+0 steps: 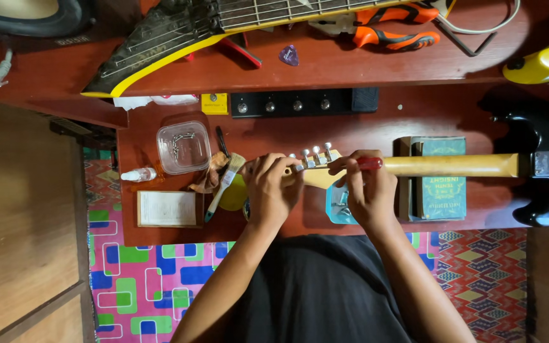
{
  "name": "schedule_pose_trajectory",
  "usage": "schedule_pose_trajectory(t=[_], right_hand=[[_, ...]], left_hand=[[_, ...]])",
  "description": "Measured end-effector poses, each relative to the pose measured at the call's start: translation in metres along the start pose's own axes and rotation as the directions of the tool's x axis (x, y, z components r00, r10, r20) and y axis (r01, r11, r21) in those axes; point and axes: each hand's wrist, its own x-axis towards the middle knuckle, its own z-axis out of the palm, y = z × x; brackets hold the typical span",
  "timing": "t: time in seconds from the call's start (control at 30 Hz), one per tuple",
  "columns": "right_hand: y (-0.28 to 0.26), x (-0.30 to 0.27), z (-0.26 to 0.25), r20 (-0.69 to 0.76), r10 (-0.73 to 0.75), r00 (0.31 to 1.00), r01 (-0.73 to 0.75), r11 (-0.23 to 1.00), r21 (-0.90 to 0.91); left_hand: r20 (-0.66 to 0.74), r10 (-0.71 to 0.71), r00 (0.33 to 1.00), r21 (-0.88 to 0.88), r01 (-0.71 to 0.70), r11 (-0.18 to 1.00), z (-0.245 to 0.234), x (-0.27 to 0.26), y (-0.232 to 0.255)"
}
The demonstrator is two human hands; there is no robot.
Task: The person uses a screwdriver to tighten the tuning pegs on the headstock of a guitar neck. They then flip the guitar neck over and place it on the table.
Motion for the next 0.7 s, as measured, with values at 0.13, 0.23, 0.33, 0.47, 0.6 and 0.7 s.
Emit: schedule_pose_trajectory(t=[0.13,0.23,0.33,0.47,0.6,0.7], right_hand=[[-0.005,-0.004,0.000,0.041,-0.010,0.999,0.013,0.997,-0.069],[-0.008,-0.004,0.002,0.062,-0.067,0.996,0.078,0.976,-0.204],[-0.004,-0.004,0.002,0.053,-0.104,0.993,0.114,0.958,-0.262],[-0.005,-0.005,0.002,0.056,-0.097,0.994,0.108,0.959,-0.262],[-0.005,-0.006,0.003,0.064,-0.136,0.989,0.148,0.952,-0.267],[0.000,-0.009,0.008,0.065,-0.129,0.990,0.141,0.956,-0.256]], left_hand=[[-0.023,0.002,1.000,-0.031,-0.002,1.000,0.004,-0.004,-0.004],[-0.040,0.022,0.999,0.000,-0.022,1.000,0.005,-0.005,-0.006],[-0.039,0.034,0.999,-0.023,-0.035,0.999,0.000,-0.004,-0.005],[0.008,0.038,0.999,-0.111,-0.037,0.993,0.004,-0.010,-0.020],[0.061,-0.008,0.998,-0.311,0.026,0.950,-0.012,0.005,-0.012],[0.052,0.030,0.998,-0.326,-0.011,0.945,-0.036,0.027,0.009]])
